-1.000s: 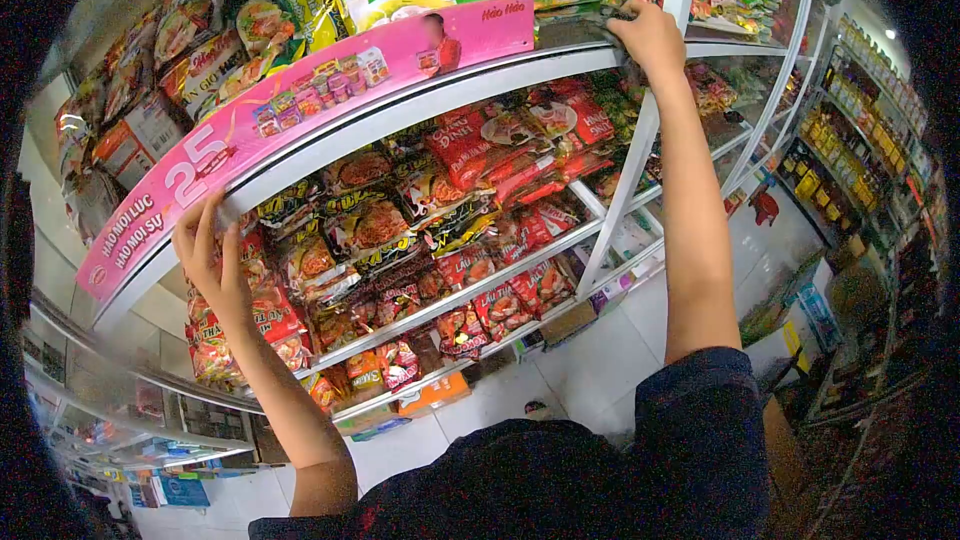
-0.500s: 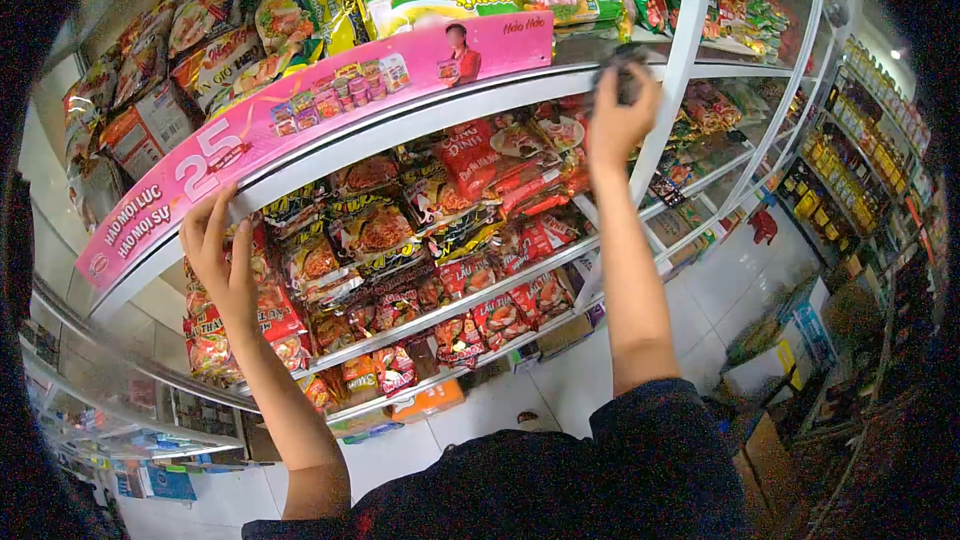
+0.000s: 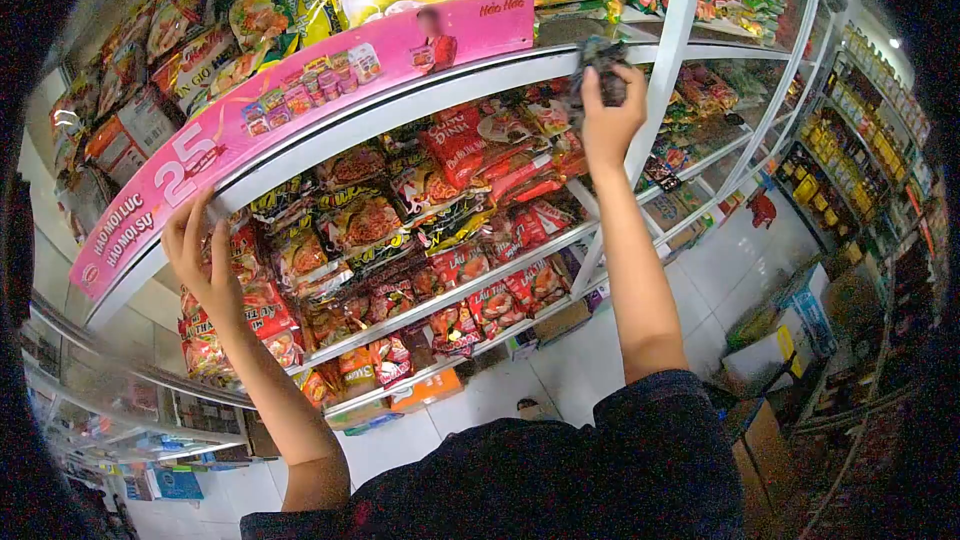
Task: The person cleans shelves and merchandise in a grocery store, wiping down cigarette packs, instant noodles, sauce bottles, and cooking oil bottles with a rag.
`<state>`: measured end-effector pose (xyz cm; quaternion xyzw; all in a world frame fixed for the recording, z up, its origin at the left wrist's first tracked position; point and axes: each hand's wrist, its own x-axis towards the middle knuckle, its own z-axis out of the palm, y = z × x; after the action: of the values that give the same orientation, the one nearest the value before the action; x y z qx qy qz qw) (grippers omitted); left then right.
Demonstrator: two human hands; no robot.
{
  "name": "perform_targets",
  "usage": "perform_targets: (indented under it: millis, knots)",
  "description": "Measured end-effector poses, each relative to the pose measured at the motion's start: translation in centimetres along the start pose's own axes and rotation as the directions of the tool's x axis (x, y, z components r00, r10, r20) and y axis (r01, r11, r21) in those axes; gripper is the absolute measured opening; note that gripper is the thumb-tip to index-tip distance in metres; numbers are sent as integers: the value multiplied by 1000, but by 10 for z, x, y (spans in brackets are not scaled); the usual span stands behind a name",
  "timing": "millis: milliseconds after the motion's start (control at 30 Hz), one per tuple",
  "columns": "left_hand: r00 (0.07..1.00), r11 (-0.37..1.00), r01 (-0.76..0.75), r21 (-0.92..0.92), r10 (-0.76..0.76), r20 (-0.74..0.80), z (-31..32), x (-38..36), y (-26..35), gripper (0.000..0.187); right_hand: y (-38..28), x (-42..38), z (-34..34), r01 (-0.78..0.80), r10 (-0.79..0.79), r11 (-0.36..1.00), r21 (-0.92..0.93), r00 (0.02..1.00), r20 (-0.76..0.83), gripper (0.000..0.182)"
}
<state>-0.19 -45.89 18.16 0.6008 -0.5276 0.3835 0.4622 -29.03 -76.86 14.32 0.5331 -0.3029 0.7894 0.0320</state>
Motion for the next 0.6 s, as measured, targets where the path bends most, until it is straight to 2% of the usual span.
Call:
perform_targets:
  millis: [33, 67, 100, 167, 233, 300, 333, 367, 433, 467, 500, 533, 567, 600]
  knots:
    - [1000, 1000, -6, 9, 6, -5, 0, 0, 0, 30, 0, 7, -2, -120, 118, 990, 69, 992, 31, 26]
    - [1000, 1000, -6, 13, 6, -4, 0, -1, -1, 30, -6, 12, -1, -210, 217, 968, 136, 975, -38, 26]
    - [1000, 1000, 1, 1, -1, -6, 0, -1, 0, 30, -8, 15, 1, -70, 69, 998, 0, 990, -126, 25]
    - [1000, 1000, 12, -1, -12, -24, 0, 0, -1, 30, -29, 8, 7, -151, 155, 987, 49, 983, -102, 26]
    - [1000, 1000, -3, -3, 3, -16, 0, 0, -1, 30, -30, -7, 15, -148, 151, 987, 63, 987, -49, 28]
    - [999, 1000, -4, 3, 4, -36, 1, 1, 0, 29, -58, -19, 17, 3, -1, 1000, 21, 998, -55, 27]
    - [999, 1000, 9, 1, -9, -38, 1, 1, 1, 29, -61, -27, 20, -119, 118, 988, 97, 993, 21, 26]
    - [999, 1000, 21, -2, -21, -39, 1, 1, 2, 29, -86, -34, 22, -154, 151, 971, 182, 988, 33, 24]
    - [999, 1000, 18, -12, -19, -48, 3, 0, 1, 28, -117, -54, 32, -35, 18, 970, 239, 997, 75, 19]
    - [998, 1000, 14, -15, -15, -58, 3, 0, 0, 27, -131, -61, 34, 138, -184, 933, 332, 976, 112, 22]
    - [998, 1000, 9, -18, -10, -68, 4, 1, 0, 27, -145, -68, 35, 261, -347, 899, 352, 915, 207, 26]
    - [997, 1000, -4, -13, 3, -72, 4, 1, 0, 27, -160, -76, 35, 333, -432, 872, 360, 868, 246, 30]
    - [998, 1000, -9, -14, 8, -67, 3, 1, 0, 27, -165, -76, 35, 337, -468, 851, 402, 834, 292, 34]
    - [999, 1000, 0, -20, -1, -51, 2, 1, 0, 27, -167, -70, 32, 338, -452, 870, 359, 836, 309, 33]
